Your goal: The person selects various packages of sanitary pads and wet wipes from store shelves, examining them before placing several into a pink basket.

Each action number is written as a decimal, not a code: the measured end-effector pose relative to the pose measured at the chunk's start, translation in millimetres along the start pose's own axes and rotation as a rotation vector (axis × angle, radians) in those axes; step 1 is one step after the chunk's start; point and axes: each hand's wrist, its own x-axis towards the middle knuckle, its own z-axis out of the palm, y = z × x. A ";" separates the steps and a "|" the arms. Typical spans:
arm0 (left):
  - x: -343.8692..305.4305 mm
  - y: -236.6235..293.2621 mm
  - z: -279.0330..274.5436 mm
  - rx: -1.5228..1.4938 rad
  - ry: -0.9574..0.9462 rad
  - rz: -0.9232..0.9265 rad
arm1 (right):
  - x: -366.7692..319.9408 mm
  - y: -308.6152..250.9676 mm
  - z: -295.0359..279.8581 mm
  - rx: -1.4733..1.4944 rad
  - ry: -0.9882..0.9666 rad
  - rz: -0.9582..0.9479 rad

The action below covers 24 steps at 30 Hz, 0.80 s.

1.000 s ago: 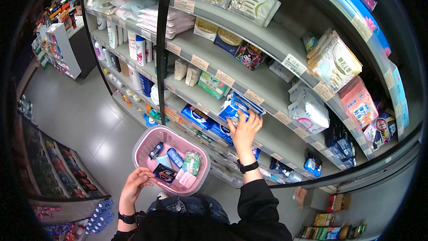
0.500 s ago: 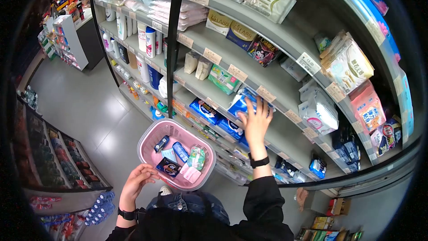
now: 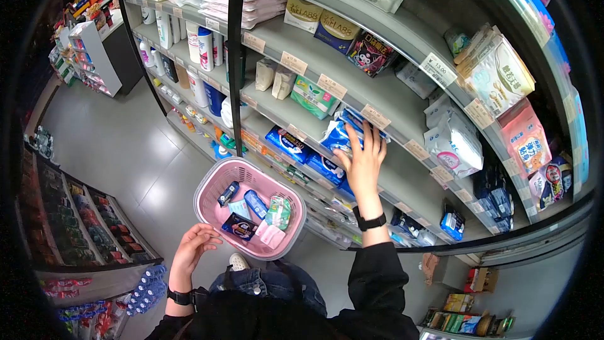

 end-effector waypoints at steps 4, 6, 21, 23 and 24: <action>5.2 -1.6 -2.8 0.009 0.050 0.014 | -20.8 -13.1 -18.5 0.196 0.192 0.039; 8.3 -4.5 -2.5 0.000 0.060 0.002 | -39.7 -18.4 -23.3 0.300 0.181 0.064; 159.5 -167.7 -0.3 1.275 -0.537 0.090 | -182.8 -39.1 1.0 1.009 -0.655 0.401; 171.7 -187.3 12.6 1.410 -0.579 0.206 | -186.7 -36.2 6.2 1.068 -0.718 0.391; 168.3 -185.5 33.5 1.564 -0.565 0.146 | -187.1 -33.5 7.6 1.061 -0.745 0.384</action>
